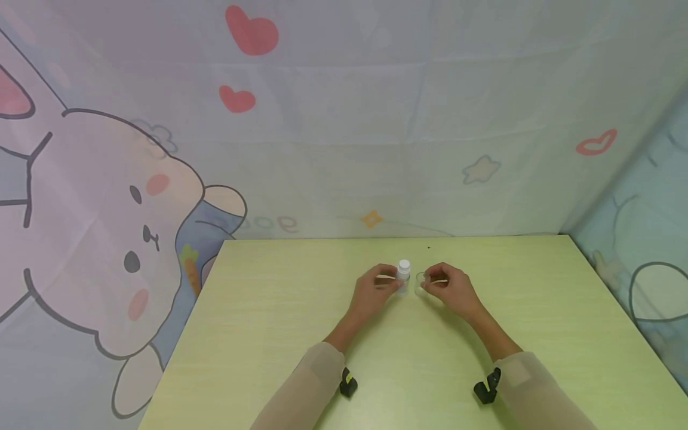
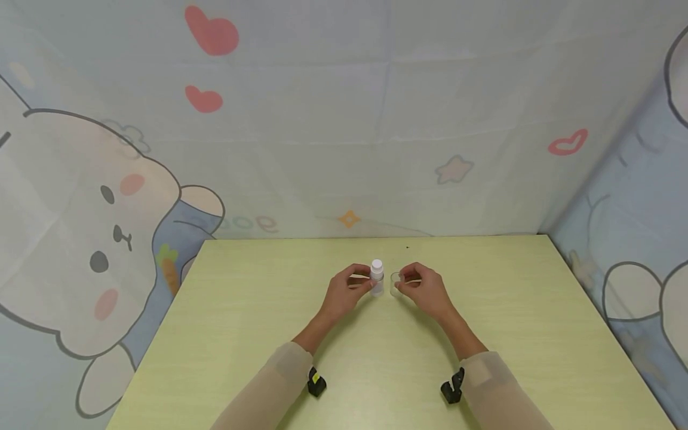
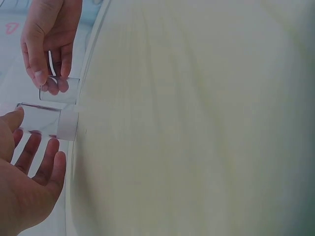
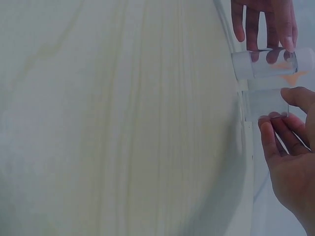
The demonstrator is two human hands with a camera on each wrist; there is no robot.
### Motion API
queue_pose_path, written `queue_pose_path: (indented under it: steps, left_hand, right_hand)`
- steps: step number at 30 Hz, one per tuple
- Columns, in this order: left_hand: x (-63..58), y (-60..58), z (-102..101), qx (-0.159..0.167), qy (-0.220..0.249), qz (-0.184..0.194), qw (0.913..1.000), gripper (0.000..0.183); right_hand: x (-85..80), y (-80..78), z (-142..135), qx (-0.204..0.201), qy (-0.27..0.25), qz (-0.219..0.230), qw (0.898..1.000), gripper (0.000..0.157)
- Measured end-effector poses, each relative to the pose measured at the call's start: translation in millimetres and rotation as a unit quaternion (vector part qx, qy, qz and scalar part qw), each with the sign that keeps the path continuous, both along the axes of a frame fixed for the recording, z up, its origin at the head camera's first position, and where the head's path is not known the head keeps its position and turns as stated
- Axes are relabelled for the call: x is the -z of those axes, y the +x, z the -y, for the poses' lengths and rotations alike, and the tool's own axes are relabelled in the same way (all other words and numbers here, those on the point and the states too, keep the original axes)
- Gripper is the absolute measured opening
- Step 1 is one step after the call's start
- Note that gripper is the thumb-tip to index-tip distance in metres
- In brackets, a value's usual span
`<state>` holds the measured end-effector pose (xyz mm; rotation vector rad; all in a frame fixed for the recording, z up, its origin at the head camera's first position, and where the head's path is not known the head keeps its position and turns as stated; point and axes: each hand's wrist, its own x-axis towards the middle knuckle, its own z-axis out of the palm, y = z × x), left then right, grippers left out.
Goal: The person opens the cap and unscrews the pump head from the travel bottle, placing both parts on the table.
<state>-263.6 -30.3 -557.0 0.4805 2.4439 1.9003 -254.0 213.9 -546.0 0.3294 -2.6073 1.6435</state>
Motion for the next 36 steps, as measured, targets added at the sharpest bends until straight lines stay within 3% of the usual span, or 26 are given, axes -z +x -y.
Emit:
queue_pose_path:
  steps: [36]
  left_hand:
    - [-4.7,3.5,-1.3,-0.005,0.001,-0.001,1.0000,0.024]
  right_hand:
    - [0.0,2.9,3.4,-0.020,-0.001,0.024,1.000,0.028]
